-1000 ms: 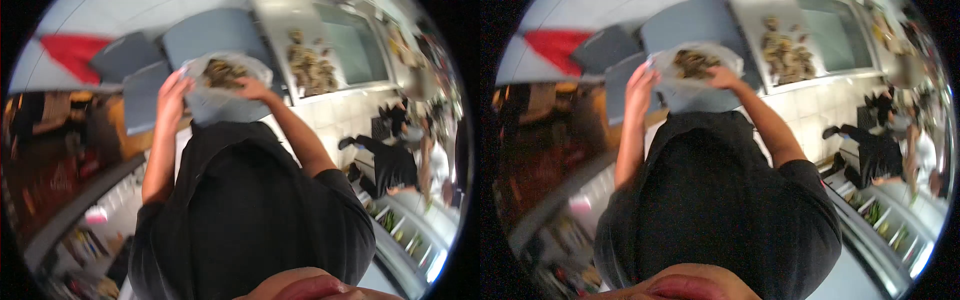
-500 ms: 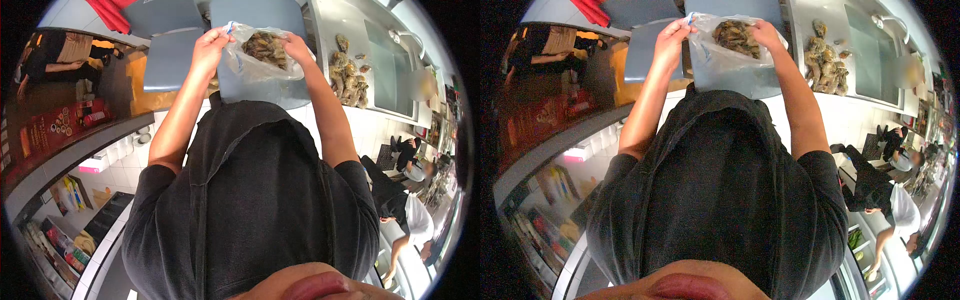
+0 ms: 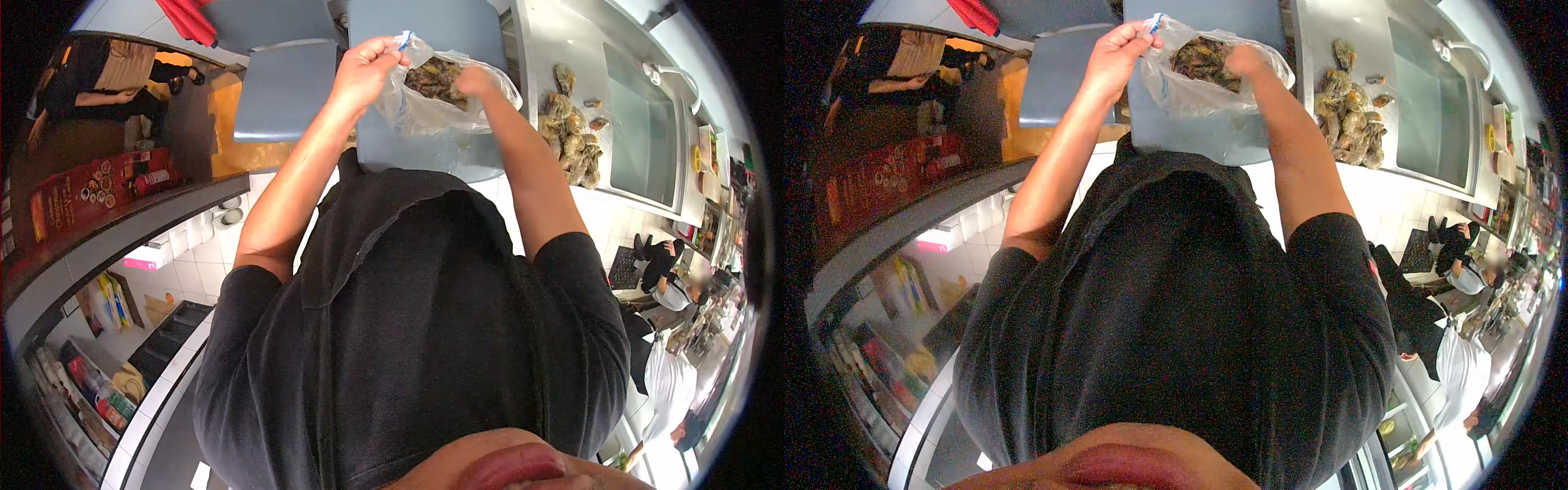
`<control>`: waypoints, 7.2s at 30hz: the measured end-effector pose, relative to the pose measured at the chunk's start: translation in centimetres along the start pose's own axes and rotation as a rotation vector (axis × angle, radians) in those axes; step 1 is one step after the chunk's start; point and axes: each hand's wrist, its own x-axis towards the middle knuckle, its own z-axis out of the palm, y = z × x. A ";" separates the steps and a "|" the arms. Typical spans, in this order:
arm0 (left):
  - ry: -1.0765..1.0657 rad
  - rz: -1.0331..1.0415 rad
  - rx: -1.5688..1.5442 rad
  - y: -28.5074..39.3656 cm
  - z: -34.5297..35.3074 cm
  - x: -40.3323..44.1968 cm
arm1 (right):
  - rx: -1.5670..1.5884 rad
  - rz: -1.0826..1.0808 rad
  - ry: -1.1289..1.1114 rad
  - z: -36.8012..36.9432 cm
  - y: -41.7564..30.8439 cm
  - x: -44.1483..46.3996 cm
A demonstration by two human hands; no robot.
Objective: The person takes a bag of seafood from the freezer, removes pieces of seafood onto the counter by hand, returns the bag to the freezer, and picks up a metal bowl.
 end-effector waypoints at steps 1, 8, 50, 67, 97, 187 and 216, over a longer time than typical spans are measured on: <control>0.006 -0.008 0.007 -0.2 0.1 0.0 | -0.039 -0.024 0.020 1.1 0.7 0.8; 0.064 -0.030 0.005 -0.7 0.3 0.3 | 0.317 0.006 0.281 4.3 0.7 1.0; 0.025 -0.046 -0.184 -0.5 0.0 0.4 | 2.190 -0.007 0.560 -4.2 0.7 -17.2; -0.018 -0.048 -0.266 -0.2 0.1 -0.3 | 0.785 1.039 0.863 2.1 15.4 -25.4; -0.051 0.027 -0.259 1.6 -2.8 -1.4 | 0.109 0.068 0.567 -5.0 -2.0 -11.6; -0.033 -0.153 -0.239 0.7 -2.1 -6.0 | 1.659 0.160 0.574 -0.9 -3.5 -20.6; -0.099 -0.128 -0.258 1.5 -2.0 -6.0 | 0.785 -0.126 0.663 1.1 -9.5 -15.3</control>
